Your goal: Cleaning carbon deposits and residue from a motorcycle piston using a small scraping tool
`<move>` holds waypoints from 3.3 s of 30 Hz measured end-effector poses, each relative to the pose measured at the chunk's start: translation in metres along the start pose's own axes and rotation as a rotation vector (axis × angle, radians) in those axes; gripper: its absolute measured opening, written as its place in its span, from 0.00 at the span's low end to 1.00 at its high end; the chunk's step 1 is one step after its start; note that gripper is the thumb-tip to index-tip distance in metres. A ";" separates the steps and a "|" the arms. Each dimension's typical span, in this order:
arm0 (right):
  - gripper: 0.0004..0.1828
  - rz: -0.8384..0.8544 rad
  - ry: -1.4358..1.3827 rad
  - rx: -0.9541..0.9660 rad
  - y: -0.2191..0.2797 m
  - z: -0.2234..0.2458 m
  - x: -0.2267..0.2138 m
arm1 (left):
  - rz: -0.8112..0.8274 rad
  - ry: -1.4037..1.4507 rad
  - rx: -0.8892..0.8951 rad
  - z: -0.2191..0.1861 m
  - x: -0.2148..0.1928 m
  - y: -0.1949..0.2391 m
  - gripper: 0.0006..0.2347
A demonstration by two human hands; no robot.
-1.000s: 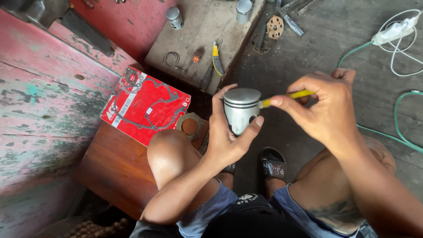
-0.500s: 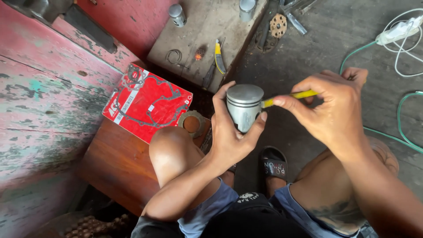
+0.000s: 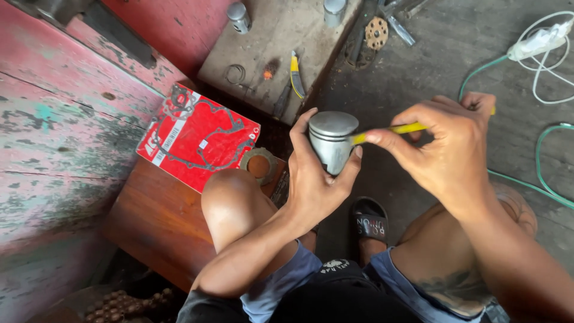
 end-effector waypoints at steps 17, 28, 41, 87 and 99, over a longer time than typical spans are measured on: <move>0.21 -0.097 0.040 -0.023 0.003 -0.025 0.005 | -0.036 0.020 -0.004 -0.004 -0.012 0.002 0.33; 0.24 -0.104 0.037 -0.145 -0.004 0.029 0.012 | 0.043 0.053 0.017 0.004 -0.004 0.002 0.32; 0.21 0.060 -0.115 -0.136 -0.008 0.037 0.009 | 0.060 0.046 0.167 0.004 0.004 0.002 0.32; 0.15 0.211 -0.135 0.165 -0.006 0.007 0.003 | -0.017 -0.241 0.215 0.011 -0.007 0.000 0.35; 0.21 0.046 0.136 0.051 0.001 0.011 -0.004 | -0.007 -0.103 0.102 0.007 -0.011 -0.002 0.33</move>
Point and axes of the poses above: each hand's wrist, its own y-axis away from the middle knuckle, its own x-axis out of the palm, z = x × y, the point moved 4 cm from there along -y, towards the middle knuckle, and after that the axes turned 8 degrees about -y, right-handed, at the moved point
